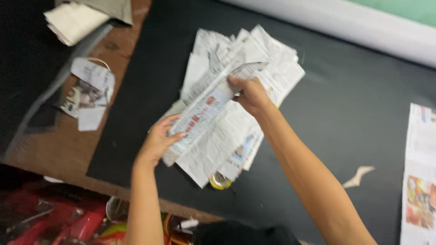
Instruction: The person uses scissors to cut newspaper sheets along pre-drawn lines on a dark tabletop. After cutting, the person folds the cut strips and stacks them with other cut pieces on the table.
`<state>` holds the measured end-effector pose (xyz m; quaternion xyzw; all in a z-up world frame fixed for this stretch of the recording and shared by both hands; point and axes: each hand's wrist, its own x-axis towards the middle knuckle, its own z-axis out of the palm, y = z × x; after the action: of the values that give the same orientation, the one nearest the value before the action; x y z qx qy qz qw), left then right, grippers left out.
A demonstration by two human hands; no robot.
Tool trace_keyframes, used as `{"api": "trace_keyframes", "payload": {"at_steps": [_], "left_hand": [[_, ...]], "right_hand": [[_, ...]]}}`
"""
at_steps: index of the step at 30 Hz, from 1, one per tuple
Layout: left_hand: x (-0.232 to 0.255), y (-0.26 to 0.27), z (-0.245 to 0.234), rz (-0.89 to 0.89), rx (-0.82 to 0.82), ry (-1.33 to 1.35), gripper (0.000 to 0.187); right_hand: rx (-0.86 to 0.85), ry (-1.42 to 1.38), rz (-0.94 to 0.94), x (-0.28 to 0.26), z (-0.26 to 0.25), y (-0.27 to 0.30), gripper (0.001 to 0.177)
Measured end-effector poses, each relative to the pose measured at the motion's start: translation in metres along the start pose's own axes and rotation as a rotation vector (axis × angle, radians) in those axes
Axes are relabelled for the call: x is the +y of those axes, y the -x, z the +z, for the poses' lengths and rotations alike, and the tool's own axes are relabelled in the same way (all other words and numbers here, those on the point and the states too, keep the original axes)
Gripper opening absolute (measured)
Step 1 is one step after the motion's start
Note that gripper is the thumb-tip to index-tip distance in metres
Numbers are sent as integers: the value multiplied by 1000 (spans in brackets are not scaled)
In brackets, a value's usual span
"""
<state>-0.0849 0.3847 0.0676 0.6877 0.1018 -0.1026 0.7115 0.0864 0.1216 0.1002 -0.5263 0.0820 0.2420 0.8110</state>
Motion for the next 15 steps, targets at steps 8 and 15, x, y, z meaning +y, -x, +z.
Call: {"api": "trace_keyframes", "payload": {"at_steps": [8,15], "left_hand": [[-43,-75,-119,-102,218,-87,62],[-57,-100,-123,-19,715,-1295,57]], "right_hand": [[32,783,-236,26,43,-91,49],[490,1008,-232,77,-71,-2,47]]}}
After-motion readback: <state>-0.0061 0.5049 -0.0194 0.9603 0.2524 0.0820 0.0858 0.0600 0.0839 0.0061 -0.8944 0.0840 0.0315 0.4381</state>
